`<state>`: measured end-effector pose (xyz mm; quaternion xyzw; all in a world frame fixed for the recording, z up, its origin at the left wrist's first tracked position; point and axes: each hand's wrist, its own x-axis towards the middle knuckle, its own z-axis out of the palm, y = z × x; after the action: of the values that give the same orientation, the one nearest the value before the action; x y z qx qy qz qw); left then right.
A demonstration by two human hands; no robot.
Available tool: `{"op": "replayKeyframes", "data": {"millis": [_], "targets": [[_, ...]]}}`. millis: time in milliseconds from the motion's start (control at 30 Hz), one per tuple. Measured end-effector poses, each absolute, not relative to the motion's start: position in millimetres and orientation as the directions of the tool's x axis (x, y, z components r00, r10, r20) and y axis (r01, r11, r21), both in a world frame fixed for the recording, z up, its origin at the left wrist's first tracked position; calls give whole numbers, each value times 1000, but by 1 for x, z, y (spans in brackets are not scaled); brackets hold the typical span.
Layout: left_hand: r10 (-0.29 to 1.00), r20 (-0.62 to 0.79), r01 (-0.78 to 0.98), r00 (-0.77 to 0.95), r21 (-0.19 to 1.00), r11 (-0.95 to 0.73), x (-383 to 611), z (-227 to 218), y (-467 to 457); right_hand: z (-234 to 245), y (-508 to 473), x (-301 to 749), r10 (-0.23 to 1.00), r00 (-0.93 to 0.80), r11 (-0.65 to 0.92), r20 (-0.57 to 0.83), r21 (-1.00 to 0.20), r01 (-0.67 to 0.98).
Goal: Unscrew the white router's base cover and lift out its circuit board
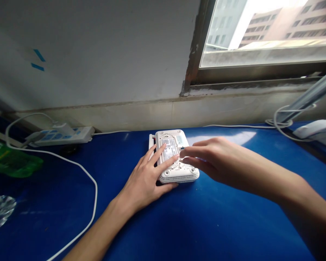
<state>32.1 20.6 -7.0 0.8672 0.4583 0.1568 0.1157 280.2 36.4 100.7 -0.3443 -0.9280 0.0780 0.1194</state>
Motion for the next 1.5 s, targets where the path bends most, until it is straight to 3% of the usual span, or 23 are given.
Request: {"op": "replayKeyframes", "data": {"millis": [200, 1133, 1500], "targets": [[833, 154, 762, 531, 344, -549, 32, -7, 20, 102, 33, 287, 641, -736, 766, 216, -231, 600], [830, 162, 752, 534, 357, -554, 32, -6, 20, 102, 35, 284, 680, -720, 726, 139, -257, 637], [831, 153, 754, 535, 357, -551, 32, -6, 21, 105, 34, 284, 646, -736, 759, 203, -277, 590]]}}
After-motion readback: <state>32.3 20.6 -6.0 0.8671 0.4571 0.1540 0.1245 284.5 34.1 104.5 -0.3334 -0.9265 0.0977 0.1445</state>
